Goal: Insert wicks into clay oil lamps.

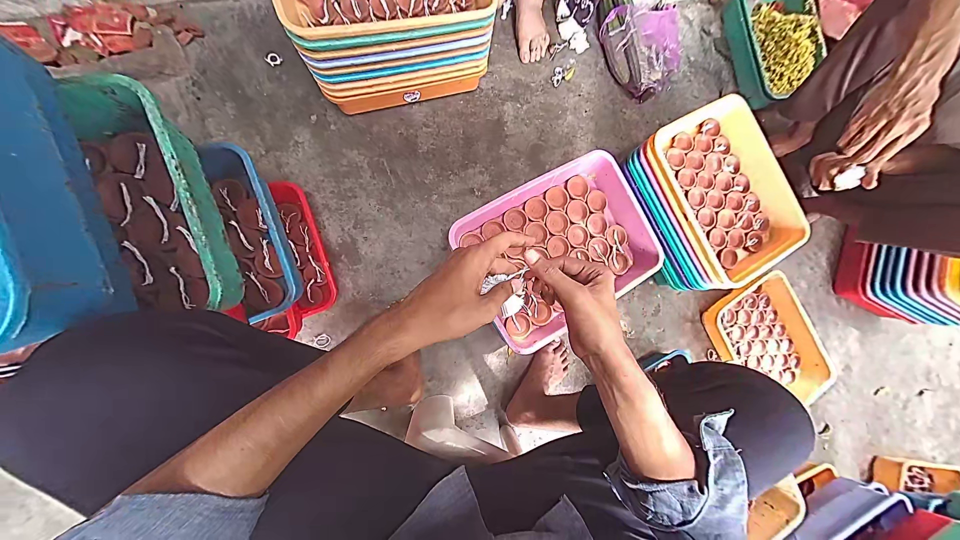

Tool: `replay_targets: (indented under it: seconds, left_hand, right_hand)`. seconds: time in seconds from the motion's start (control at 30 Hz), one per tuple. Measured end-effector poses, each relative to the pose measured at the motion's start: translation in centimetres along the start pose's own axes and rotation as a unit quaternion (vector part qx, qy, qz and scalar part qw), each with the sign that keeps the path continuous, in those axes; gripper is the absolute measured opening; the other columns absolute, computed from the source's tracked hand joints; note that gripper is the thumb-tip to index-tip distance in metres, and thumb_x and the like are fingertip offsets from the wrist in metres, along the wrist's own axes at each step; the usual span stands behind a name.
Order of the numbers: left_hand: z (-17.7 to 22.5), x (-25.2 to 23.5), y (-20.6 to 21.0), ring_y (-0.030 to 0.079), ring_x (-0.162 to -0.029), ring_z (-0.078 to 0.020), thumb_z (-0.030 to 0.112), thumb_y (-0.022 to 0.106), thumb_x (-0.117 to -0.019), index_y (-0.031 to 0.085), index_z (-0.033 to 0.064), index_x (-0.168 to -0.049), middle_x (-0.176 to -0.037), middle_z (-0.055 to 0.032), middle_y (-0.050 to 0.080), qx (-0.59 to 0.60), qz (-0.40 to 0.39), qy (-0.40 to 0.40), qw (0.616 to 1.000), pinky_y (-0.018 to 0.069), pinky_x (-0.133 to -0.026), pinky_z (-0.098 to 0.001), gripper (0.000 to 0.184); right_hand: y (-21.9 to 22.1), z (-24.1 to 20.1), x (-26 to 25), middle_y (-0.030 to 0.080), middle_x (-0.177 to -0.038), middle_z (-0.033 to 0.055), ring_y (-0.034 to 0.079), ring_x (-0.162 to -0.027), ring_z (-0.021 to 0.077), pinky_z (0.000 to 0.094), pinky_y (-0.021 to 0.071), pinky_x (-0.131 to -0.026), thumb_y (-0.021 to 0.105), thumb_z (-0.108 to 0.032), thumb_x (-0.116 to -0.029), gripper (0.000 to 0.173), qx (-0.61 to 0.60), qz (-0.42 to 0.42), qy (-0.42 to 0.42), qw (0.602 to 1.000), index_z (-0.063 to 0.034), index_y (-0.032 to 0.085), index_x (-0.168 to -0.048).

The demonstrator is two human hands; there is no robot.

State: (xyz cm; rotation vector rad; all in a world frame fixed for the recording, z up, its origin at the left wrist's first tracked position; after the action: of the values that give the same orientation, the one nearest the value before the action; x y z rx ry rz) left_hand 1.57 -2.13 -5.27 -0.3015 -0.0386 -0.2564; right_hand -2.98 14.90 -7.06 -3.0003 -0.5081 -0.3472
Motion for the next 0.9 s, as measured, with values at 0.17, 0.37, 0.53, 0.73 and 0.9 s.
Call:
replay_targets:
  seconds: [0.17,0.37,0.53,0.73,0.9]
  left_hand:
    - [0.1,0.0,-0.2,0.071,-0.104,-0.0073,0.01,0.055,-0.1042,0.051,0.0133,-0.146,-0.127,-0.0019,0.07,0.006,0.007,-0.005,1.0,0.0603,-0.088,-0.0274,0.043]
    - [0.0,-0.2,-0.7,0.071,-0.097,-0.0107,0.014,0.054,-0.1068,0.052,0.012,-0.146,-0.121,-0.0047,0.071,0.076,0.02,-0.017,0.997,0.0606,-0.082,-0.0277,0.039]
    - [-0.2,-0.3,-0.9,0.071,-0.1,-0.0107,0.015,0.052,-0.1076,0.05,0.0122,-0.148,-0.121,-0.004,0.071,0.083,0.039,-0.009,0.996,0.0602,-0.083,-0.0276,0.04]
    - [0.2,-0.1,-0.5,0.07,-0.11,-0.0102,0.011,0.051,-0.1069,0.046,0.0142,-0.151,-0.126,-0.0033,0.071,0.029,0.061,0.008,0.998,0.0587,-0.094,-0.0294,0.045]
    - [0.3,0.0,0.0,0.068,-0.114,-0.0078,0.01,0.052,-0.1063,0.036,0.0148,-0.158,-0.13,0.0,0.07,-0.009,0.056,0.004,0.998,0.0566,-0.098,-0.0293,0.054]
  right_hand:
    - [-0.1,0.4,-0.2,0.07,-0.077,0.0074,0.062,-0.064,0.0094,0.025,0.0545,-0.064,0.071,-0.013,-0.0965,0.014,-0.094,-0.024,0.045,0.994,-0.0024,0.078,-0.09]
    - [-0.4,-0.1,-0.3,0.07,-0.09,0.0065,0.063,-0.077,0.0107,0.0274,0.0555,-0.073,0.066,-0.011,-0.0987,0.012,-0.122,-0.042,-0.005,0.992,-0.005,0.077,-0.099]
    - [0.5,-0.2,0.3,0.072,-0.097,0.0094,0.067,-0.082,0.0124,0.029,0.0581,-0.077,0.072,-0.004,-0.0943,0.011,-0.125,-0.057,-0.049,0.989,-0.0024,0.078,-0.104]
    - [1.3,0.9,0.6,0.074,-0.101,0.0134,0.07,-0.087,0.0165,0.0331,0.0598,-0.08,0.076,-0.003,-0.0911,0.014,-0.162,-0.001,-0.04,0.986,-0.001,0.079,-0.105]
    - [2.2,1.2,0.9,0.075,-0.101,0.0124,0.07,-0.092,0.0163,0.034,0.0591,-0.083,0.076,-0.006,-0.0917,0.011,-0.194,0.009,-0.042,0.98,-0.0011,0.08,-0.101]
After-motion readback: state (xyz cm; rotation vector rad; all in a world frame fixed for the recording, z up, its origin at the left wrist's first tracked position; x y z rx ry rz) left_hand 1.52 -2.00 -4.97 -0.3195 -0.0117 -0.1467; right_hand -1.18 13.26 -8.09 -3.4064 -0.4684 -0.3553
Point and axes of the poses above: each hand's wrist, its own x-axis away from the middle knuckle, its own y-axis out of the palm, z = x × y, the point moved 5 cm from there along -x, towards the middle knuckle
